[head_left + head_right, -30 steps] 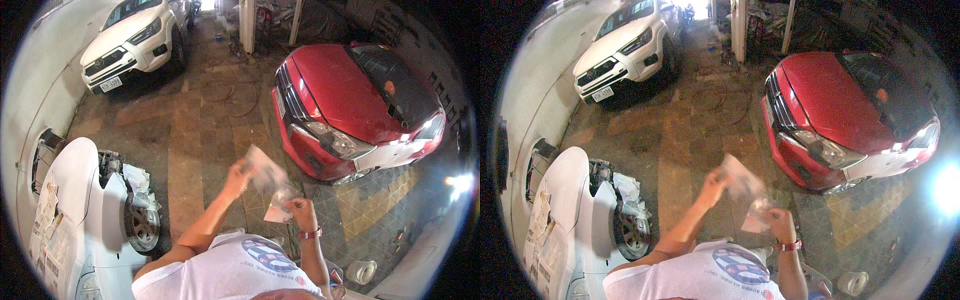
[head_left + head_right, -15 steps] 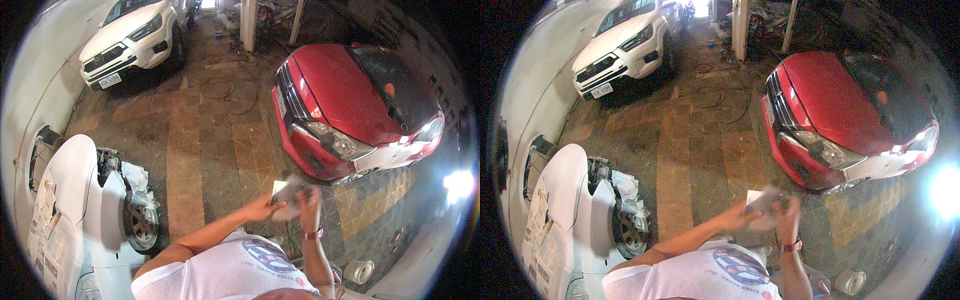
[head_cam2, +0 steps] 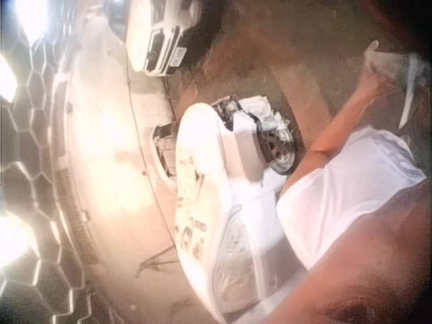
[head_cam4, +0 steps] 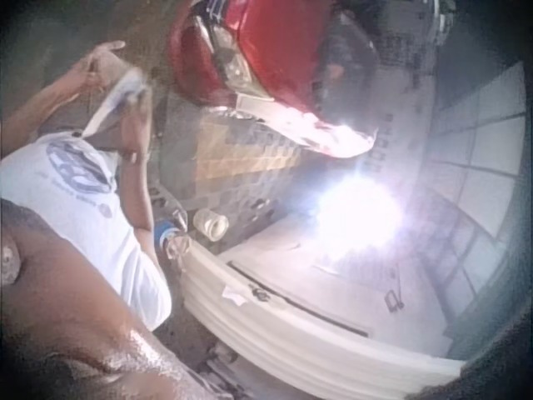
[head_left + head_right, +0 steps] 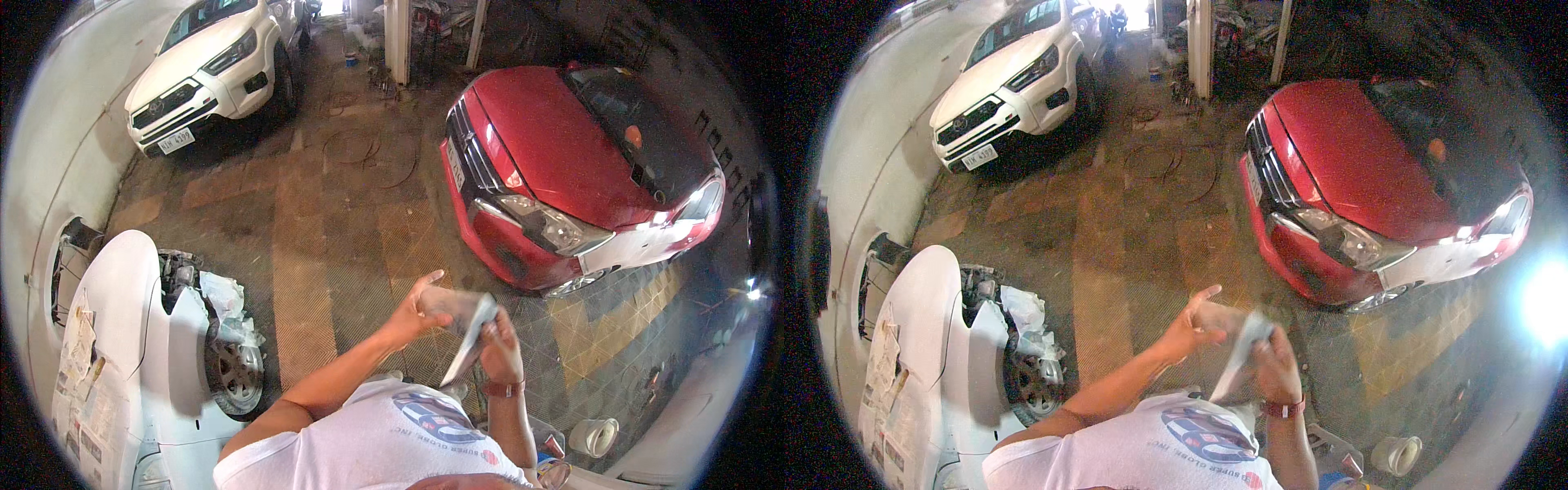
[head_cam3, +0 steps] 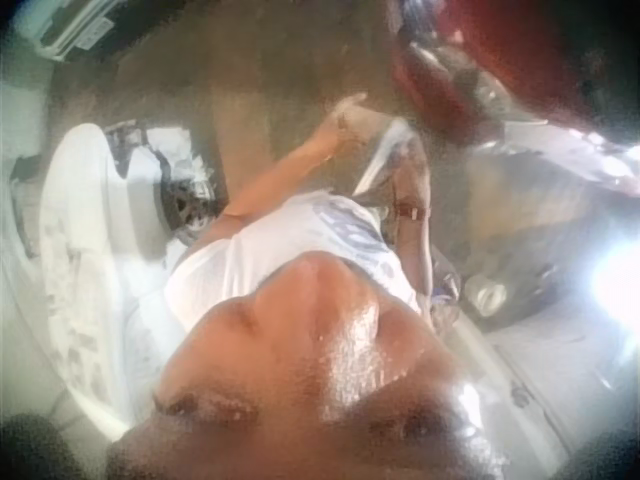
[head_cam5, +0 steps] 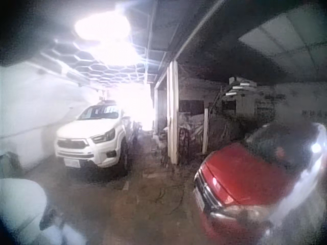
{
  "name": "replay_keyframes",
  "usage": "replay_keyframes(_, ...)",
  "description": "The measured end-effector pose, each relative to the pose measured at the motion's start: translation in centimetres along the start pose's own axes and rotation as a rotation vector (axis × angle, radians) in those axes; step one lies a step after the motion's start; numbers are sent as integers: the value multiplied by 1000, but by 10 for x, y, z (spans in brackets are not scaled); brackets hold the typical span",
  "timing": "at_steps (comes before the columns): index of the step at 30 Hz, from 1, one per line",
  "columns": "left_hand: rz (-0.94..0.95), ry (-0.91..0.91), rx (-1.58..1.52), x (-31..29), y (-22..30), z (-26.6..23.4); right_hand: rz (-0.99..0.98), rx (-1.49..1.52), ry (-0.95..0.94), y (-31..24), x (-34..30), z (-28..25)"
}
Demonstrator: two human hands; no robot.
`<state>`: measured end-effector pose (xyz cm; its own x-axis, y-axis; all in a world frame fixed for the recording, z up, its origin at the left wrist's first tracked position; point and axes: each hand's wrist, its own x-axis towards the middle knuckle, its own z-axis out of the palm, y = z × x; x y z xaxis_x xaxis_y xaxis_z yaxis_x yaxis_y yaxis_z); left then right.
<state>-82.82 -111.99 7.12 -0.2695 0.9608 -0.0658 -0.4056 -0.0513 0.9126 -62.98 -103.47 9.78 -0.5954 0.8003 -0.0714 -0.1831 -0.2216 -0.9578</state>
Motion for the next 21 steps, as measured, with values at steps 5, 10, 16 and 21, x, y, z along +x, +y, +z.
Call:
replay_keyframes(5, 49, -54, 192, -2, -21, -6, 436, 389, 369, 59, 5, -38)
replay_keyframes(10, 232, -200, 573, 0, -14, 0, 32, 153, 342, 11, 10, -40)
replay_keyframes(16, -201, -310, 438, 7, -24, 31, -198, -760, 152, 10, 11, -48)
replay_keyframes(21, -278, -273, 198, 20, -60, 43, -44, -419, 288, 1, 32, -91)
